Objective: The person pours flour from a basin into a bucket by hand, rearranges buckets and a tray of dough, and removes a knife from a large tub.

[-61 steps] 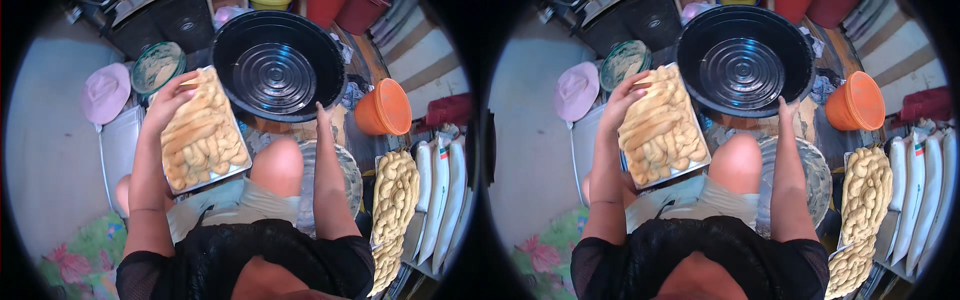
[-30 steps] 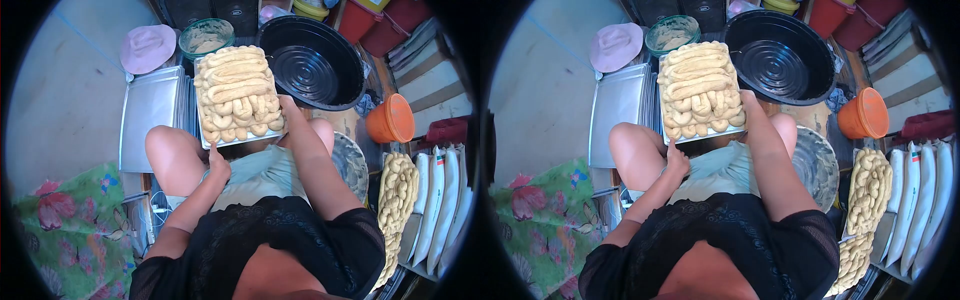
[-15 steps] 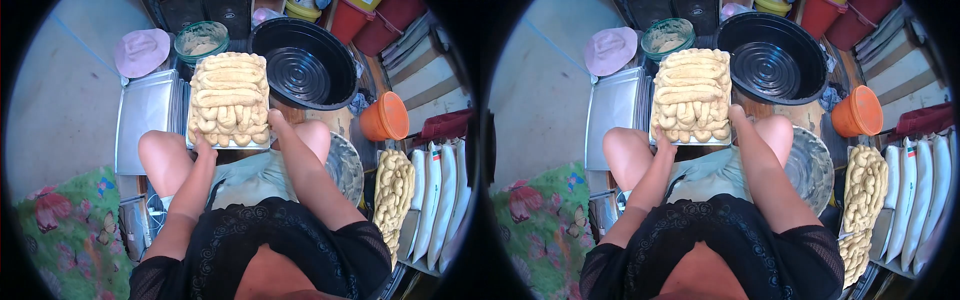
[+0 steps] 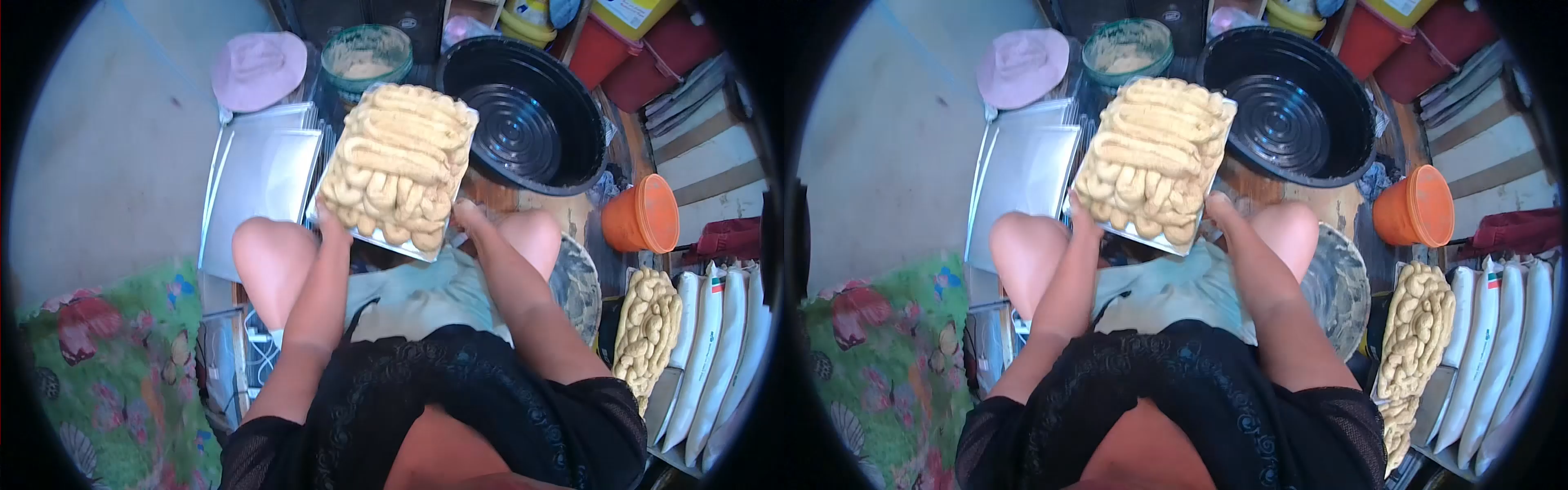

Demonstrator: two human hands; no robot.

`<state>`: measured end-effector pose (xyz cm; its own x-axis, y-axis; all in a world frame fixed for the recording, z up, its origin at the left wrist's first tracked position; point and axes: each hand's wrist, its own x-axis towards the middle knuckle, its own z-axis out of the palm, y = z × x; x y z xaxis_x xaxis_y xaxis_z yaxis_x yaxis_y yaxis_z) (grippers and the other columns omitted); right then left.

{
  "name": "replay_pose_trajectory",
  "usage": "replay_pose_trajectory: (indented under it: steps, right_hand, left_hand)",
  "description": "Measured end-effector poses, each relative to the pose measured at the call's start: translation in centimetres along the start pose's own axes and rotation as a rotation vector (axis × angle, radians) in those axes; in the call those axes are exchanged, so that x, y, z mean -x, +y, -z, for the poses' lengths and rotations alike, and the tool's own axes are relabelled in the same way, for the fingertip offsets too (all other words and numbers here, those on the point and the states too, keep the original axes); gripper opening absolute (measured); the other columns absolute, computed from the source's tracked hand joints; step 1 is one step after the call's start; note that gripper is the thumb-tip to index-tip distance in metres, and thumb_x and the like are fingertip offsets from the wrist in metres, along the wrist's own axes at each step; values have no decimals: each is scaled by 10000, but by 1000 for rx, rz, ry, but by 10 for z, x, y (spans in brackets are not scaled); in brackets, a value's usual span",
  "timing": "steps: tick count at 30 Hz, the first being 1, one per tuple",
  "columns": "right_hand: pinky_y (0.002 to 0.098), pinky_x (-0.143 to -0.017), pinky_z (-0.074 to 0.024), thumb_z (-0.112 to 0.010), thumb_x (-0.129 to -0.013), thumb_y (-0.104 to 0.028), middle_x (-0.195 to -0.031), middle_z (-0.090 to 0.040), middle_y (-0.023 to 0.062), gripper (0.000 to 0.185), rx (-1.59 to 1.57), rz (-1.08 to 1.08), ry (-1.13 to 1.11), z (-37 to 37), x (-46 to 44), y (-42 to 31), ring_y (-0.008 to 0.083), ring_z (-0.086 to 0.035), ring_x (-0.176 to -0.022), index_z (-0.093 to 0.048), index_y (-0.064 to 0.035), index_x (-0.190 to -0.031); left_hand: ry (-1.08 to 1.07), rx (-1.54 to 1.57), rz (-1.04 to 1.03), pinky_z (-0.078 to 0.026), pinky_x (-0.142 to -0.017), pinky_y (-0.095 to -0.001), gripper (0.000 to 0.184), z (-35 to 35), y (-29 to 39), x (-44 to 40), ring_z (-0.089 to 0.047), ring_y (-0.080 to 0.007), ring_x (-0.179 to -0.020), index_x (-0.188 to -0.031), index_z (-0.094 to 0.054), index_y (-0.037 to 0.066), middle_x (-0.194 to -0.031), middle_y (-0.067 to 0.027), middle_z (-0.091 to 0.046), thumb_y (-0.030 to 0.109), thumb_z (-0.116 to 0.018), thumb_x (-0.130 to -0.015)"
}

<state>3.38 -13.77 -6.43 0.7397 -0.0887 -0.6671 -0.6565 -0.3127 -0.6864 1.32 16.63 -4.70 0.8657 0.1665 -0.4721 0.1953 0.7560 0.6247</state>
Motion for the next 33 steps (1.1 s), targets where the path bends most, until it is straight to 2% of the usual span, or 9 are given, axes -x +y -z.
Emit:
replay_pose_trajectory:
  steps: [4,6,14,18,20,22,23,26,33]
  right_hand:
    - [279,-483,-407,-459,-905,-295,-770,-599,22,226,-96,-41,-58,-31,15,7,135,-570,-635,-573,-107,-954]
    - [278,-503,-435,-455,-919,-287,-759,-601,20,208,-217,-41,-96,-42,17,17,132,-575,-631,-553,-104,-942]
    - [258,-520,-489,-437,-948,-266,-749,-629,33,210,-218,-39,-227,-41,23,8,130,-611,-623,-550,-89,-948]
    - [242,-490,-462,-421,-943,-243,-758,-657,40,206,-117,-2,-251,-36,23,5,111,-584,-583,-544,-86,-996]
    - [240,-495,-450,-411,-943,-234,-774,-666,44,219,-86,21,-244,-36,22,6,104,-560,-573,-544,-76,-1016]
    - [244,-507,-451,-414,-943,-239,-779,-665,48,224,-57,28,-244,-36,24,1,112,-566,-596,-542,-71,-1018]
    - [247,-514,-451,-416,-943,-242,-781,-664,50,227,-40,24,-238,-35,25,2,116,-570,-608,-542,-69,-1019]
    - [245,-500,-457,-430,-942,-278,-789,-661,67,252,-34,69,-259,-35,18,7,118,-574,-570,-537,-61,-1009]
    - [247,-501,-438,-434,-944,-300,-777,-656,52,280,48,103,-208,-33,15,11,107,-563,-574,-553,-49,-986]
  left_hand:
    - [173,-33,-81,-369,-985,-458,696,26,14,-70,-425,-325,-1207,-1361,-310,29,-1345,-173,-390,550,-317,-899]
    - [-82,137,-174,-440,-918,-448,730,20,24,-81,-474,-331,-1151,-1354,-296,-3,-1313,-215,-387,523,-446,-872]
    - [235,-1023,-699,-222,-1065,-406,638,-60,201,-2,-287,-344,-1295,-1272,-464,17,-1380,-251,-308,464,-558,-827]
    - [682,-1331,-1085,-228,-1064,-420,663,72,231,54,-276,-363,-1293,-1278,-435,-15,-1383,-261,-297,373,-654,-787]
    - [1018,-1337,-920,-291,-1025,-417,694,162,198,76,-386,-368,-1217,-1250,-403,-96,-1292,-276,-416,291,-695,-754]
    - [1016,-934,-636,-395,-924,-399,708,219,147,92,-529,-356,-1051,-1213,-414,-116,-1156,-234,-541,366,-680,-768]
    - [833,-840,-779,-448,-854,-380,729,261,114,76,-578,-337,-972,-1175,-466,-111,-1084,-218,-588,504,-597,-806]
    - [390,-588,5,-480,-785,-360,745,276,81,83,-599,-291,-953,-1135,-535,-88,-1059,-200,-608,595,-471,-845]
    - [37,-1033,-350,-486,-766,-370,576,269,75,30,-609,-295,-965,-1114,-585,-4,-1046,-234,-607,503,-448,-878]
